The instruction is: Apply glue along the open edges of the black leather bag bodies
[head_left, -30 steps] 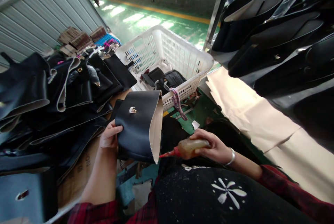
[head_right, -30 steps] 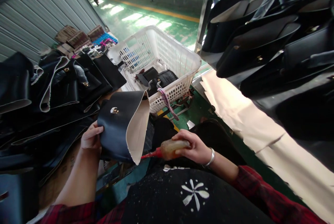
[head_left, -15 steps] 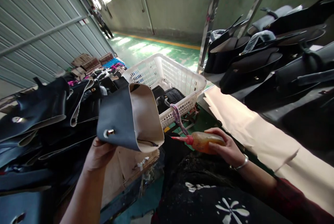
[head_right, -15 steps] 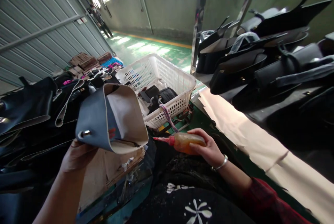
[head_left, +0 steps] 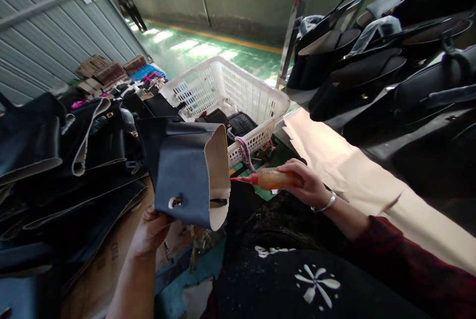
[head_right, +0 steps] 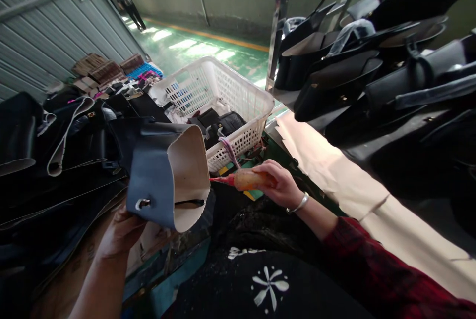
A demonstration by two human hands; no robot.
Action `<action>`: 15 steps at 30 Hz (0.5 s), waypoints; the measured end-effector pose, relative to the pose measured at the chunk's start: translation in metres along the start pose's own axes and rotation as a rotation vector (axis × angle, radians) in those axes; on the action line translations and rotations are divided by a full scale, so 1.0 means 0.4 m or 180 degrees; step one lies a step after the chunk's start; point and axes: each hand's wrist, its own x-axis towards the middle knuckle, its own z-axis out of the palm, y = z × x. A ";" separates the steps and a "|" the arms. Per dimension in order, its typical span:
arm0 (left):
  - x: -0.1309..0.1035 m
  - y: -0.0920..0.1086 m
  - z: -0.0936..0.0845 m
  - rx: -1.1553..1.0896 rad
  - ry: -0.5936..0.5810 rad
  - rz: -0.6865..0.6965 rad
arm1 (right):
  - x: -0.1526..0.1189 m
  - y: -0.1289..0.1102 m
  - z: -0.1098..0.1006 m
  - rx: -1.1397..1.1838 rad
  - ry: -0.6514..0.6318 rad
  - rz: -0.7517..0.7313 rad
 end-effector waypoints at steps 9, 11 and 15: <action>-0.004 -0.011 -0.002 -0.0053 0.0031 0.0003 | 0.015 0.029 0.034 -0.0011 -0.0239 -0.0261; -0.006 -0.013 -0.001 -0.0046 0.0068 0.0029 | 0.008 0.031 0.037 0.0077 -0.0292 -0.0271; -0.008 -0.014 0.000 -0.0030 0.0122 0.0030 | -0.020 0.031 0.045 0.0416 -0.0363 0.0073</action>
